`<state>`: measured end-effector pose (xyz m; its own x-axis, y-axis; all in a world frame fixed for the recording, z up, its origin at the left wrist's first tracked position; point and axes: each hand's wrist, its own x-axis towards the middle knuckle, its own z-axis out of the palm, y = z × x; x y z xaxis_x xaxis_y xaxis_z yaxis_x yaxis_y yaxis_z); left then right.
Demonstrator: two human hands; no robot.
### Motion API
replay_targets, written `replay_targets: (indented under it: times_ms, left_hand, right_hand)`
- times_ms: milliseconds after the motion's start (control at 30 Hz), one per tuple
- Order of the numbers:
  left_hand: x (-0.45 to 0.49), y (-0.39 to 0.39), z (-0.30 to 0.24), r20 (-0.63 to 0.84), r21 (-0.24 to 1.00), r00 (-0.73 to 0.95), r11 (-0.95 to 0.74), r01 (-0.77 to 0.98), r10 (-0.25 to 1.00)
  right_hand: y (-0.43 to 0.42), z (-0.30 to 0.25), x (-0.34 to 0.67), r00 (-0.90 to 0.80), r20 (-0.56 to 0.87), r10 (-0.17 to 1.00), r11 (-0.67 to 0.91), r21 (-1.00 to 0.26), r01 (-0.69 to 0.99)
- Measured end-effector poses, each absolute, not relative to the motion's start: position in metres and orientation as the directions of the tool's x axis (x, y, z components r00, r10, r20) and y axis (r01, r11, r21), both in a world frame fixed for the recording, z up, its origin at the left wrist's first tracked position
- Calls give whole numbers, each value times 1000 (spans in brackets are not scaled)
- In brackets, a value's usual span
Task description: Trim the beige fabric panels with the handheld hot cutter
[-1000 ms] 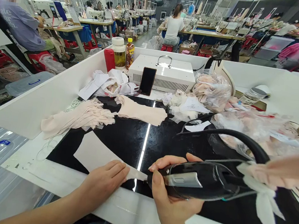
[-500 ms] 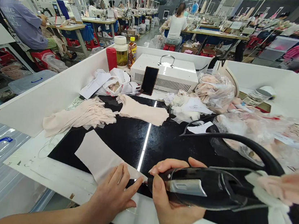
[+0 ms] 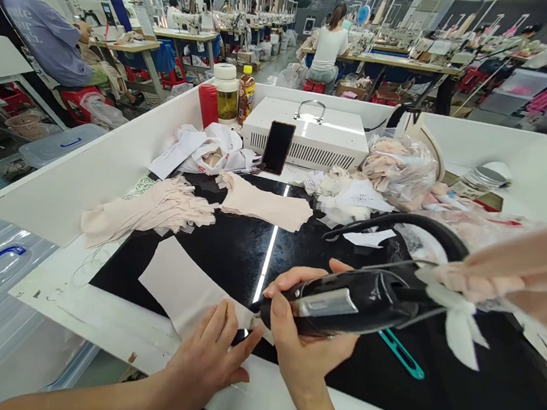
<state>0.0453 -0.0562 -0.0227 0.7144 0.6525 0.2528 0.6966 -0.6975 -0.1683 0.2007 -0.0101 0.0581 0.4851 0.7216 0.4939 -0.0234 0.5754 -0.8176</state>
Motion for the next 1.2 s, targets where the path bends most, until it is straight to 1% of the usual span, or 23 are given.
replay_targets:
  times_ms: [133, 267, 500, 733, 933, 1067, 1200]
  left_hand:
    - [46, -57, -23, 266, -187, 715, -693, 696, 646]
    - [46, -57, -23, 258, -187, 717, -695, 695, 648]
    - [47, -56, -23, 273, -162, 707, -693, 702, 652]
    - [49, -58, -28, 250, -126, 701, -695, 707, 668]
    - [49, -55, -27, 304, -164, 701, -689, 706, 645]
    - [52, -55, -30, 325, -170, 688, -676, 717, 649]
    - [52, -56, -33, 328, -188, 689, -670, 718, 646]
  right_hand:
    - [-9, 56, 199, 469, 514, 719, 591, -806, -23]
    - [-9, 57, 199, 484, 487, 727, 559, -829, -4]
    - [-3, 60, 194, 465, 497, 733, 590, -805, -70]
    - [-1, 57, 189, 459, 471, 753, 542, -840, -28]
    - [4, 59, 187, 450, 489, 747, 587, -804, -100]
    - [7, 55, 184, 427, 506, 749, 595, -798, -98]
    - [6, 54, 183, 424, 490, 762, 574, -814, -89]
